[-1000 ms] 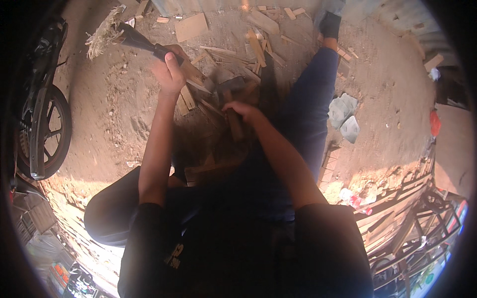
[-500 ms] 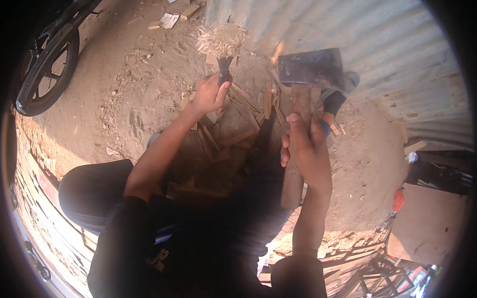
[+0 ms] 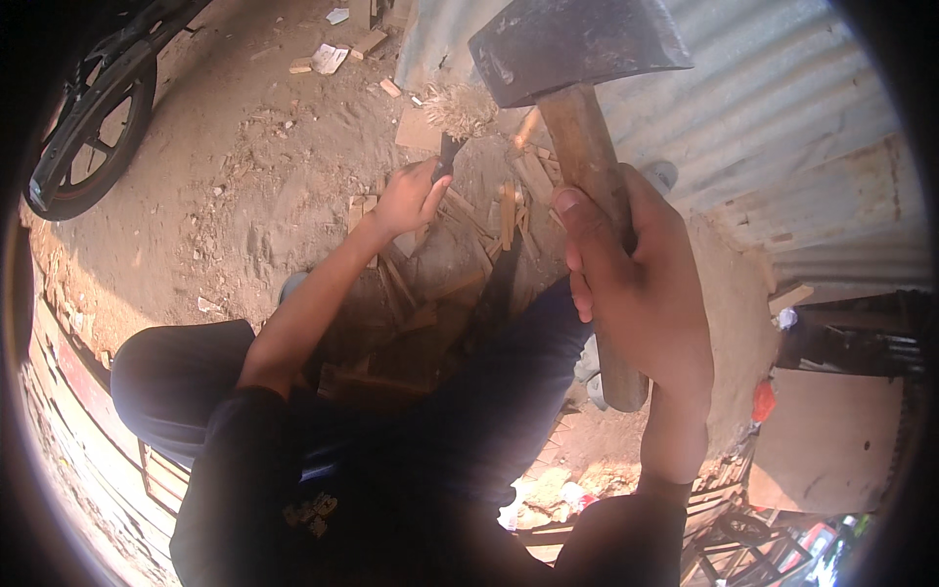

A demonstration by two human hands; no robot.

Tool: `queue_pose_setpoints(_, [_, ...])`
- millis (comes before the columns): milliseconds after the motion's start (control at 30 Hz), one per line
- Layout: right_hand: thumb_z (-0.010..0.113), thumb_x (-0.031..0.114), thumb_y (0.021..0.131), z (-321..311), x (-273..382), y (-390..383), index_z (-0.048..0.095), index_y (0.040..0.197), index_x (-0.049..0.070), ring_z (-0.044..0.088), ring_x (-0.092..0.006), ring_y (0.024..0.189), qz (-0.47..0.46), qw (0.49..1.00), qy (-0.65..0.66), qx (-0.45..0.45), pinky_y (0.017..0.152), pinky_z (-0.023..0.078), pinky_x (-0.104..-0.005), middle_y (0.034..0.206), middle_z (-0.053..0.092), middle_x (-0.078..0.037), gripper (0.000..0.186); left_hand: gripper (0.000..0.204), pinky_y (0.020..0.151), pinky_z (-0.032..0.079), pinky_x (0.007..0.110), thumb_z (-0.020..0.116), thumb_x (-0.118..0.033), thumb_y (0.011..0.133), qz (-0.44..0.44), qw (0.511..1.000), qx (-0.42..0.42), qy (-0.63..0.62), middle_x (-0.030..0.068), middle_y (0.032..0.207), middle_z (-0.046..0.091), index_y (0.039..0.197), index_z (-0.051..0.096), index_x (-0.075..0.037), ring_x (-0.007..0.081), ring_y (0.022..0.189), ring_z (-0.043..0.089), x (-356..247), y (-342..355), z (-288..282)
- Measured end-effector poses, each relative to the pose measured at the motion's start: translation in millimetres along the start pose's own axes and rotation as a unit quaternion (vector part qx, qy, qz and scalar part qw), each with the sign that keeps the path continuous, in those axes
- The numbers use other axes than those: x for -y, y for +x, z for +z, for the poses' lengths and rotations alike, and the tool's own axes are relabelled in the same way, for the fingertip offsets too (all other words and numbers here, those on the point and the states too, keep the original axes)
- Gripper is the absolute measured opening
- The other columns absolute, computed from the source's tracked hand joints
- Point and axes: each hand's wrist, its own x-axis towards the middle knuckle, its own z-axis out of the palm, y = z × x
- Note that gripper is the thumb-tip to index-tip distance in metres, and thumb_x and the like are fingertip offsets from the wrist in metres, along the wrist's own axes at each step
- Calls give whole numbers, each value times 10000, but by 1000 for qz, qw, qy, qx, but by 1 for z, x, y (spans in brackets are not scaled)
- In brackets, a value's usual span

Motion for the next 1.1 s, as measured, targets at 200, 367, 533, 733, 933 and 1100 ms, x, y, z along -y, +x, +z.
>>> queue_pose_setpoints(200, [527, 364, 973, 7, 7, 7, 546, 965, 3, 435, -69, 416, -129, 987, 16, -98, 400, 382, -238, 616, 473, -21, 361, 194, 601, 484, 465, 512, -180, 959, -51, 998, 27, -29, 200, 784, 596, 927, 543, 9, 433, 704, 595, -6, 4, -6])
queue_pose_setpoints(367, [545, 320, 945, -1, -29, 17, 527, 843, -7, 494, -112, 430, -19, 994, -93, 58, 435, 415, -266, 559, 494, -25, 344, 214, 598, 486, 422, 476, -184, 982, -22, 1000, 5, 7, 166, 727, 598, 908, 564, -3, 371, 650, 616, 11, 5, -16])
queue_pose_setpoints(533, [537, 381, 949, -14, -22, 5, 493, 790, 20, 473, -91, 419, -59, 998, 21, 15, 433, 417, -251, 574, 466, -7, 397, 273, 592, 477, 360, 420, -202, 1014, -102, 989, -36, -101, 118, 694, 589, 912, 576, -2, 241, 630, 620, 12, -5, -9])
queue_pose_setpoints(733, [532, 265, 933, -17, -10, 8, 541, 845, -10, 573, -193, 493, -214, 968, -75, -107, 486, 461, -317, 606, 559, -113, 289, 298, 598, 479, 346, 402, -214, 1020, -77, 993, -14, -85, 102, 694, 591, 904, 574, 0, 222, 633, 617, 4, -5, 5])
queue_pose_setpoints(933, [549, 331, 946, 11, -65, 28, 526, 851, 10, 475, -94, 417, -134, 986, -98, -11, 431, 400, -271, 531, 472, -20, 336, 273, 587, 477, 363, 408, -190, 1006, -8, 999, -27, -24, 117, 694, 587, 890, 580, -12, 263, 614, 610, -18, 0, 15])
queue_pose_setpoints(1100, [541, 306, 951, -5, -34, 16, 532, 856, 12, 481, -97, 427, -140, 988, -45, -48, 423, 405, -266, 557, 483, -21, 309, 193, 566, 472, 382, 453, -134, 974, -20, 999, -9, -37, 126, 685, 582, 883, 586, -28, 302, 590, 599, -9, -6, 16])
